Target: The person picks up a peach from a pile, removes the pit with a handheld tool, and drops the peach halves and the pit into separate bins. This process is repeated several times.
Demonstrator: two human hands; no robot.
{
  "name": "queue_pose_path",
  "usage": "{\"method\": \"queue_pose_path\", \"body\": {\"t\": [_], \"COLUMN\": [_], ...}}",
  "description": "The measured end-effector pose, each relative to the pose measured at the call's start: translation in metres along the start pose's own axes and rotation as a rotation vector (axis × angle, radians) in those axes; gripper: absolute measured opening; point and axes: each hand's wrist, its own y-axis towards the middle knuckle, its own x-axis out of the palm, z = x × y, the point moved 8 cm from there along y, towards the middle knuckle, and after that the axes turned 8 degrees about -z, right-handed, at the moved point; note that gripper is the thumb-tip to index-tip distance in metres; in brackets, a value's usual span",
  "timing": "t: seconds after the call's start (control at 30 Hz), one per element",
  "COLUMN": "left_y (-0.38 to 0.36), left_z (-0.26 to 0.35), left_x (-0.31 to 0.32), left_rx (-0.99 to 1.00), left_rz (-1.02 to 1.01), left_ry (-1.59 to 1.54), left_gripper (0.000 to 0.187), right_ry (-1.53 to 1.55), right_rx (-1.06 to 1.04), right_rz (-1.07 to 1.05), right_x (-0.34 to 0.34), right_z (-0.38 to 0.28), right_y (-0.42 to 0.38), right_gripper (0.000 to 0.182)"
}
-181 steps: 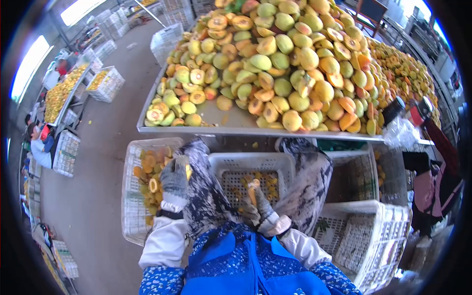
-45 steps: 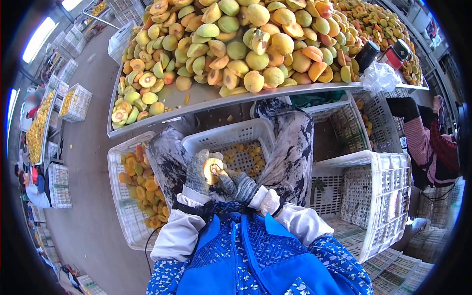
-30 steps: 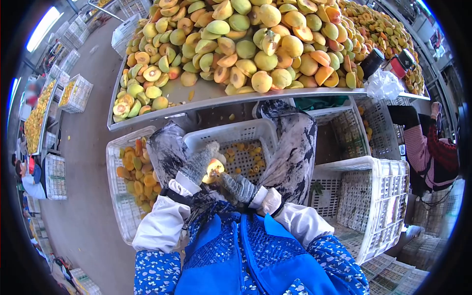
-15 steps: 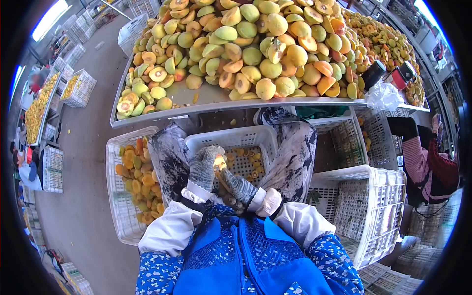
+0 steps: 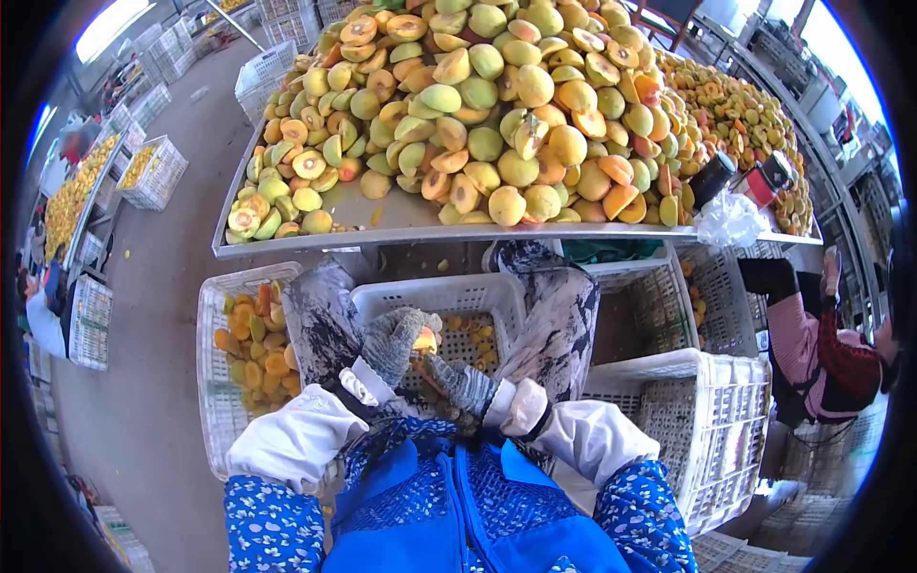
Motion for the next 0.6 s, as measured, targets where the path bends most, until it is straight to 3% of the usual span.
{"method": "queue_pose_path", "body": {"t": [0.03,0.07,0.13,0.17,0.2,0.23,0.3,0.33,0.37,0.4,0.47,0.53,0.6], "left_y": [0.002,0.002,0.005,0.006,0.004,0.008,0.004,0.002,0.007,0.009,0.009,0.003,-0.013], "left_z": [0.021,0.035,0.043,0.05,0.054,0.043,0.05,0.055,0.037,0.034,0.017,0.015,0.013], "left_x": [0.008,0.016,0.017,0.022,0.03,0.027,0.032,0.034,0.03,0.031,0.026,0.02,0.017], "left_rx": [0.076,0.149,0.187,0.214,0.229,0.118,0.169,0.216,0.103,0.112,0.008,0.02,-0.136], "left_rz": [-0.051,-0.096,-0.072,-0.124,-0.185,-0.194,-0.171,-0.154,-0.148,-0.146,-0.091,-0.048,0.099], "left_ry": [0.22,0.441,0.236,0.424,0.617,0.526,0.47,0.413,0.196,0.19,-0.221,-0.288,-0.527], "left_gripper": [0.029,0.028,0.026,0.026,0.026,0.028,0.029,0.03,0.033,0.033,0.037,0.039,0.04], "right_ry": [-0.041,-0.061,0.222,0.128,0.003,-0.058,-0.124,-0.017,0.084,0.074,-0.018,-0.042,-0.612], "right_rx": [0.124,0.133,-0.021,0.01,0.144,0.164,0.185,0.092,0.0,0.002,-0.185,-0.268,-0.589], "right_rz": [-0.326,-0.325,-0.565,-0.304,-0.539,-0.536,-0.527,-0.428,-0.327,-0.323,-0.482,-0.512,-0.188], "right_x": [0.002,-0.011,0.011,-0.011,-0.009,-0.013,-0.01,-0.008,-0.007,-0.001,0.024,0.015,0.007], "right_z": [0.015,0.032,0.028,0.028,0.025,0.023,0.025,0.024,0.022,0.022,0.01,0.018,0.0], "right_y": [0.005,0.012,0.013,0.022,0.017,0.016,0.015,0.016,0.015,0.012,0.003,0.022,0.025], "right_gripper": [0.037,0.037,0.04,0.044,0.049,0.05,0.052,0.052,0.054,0.054,0.052,0.051,0.051]}}
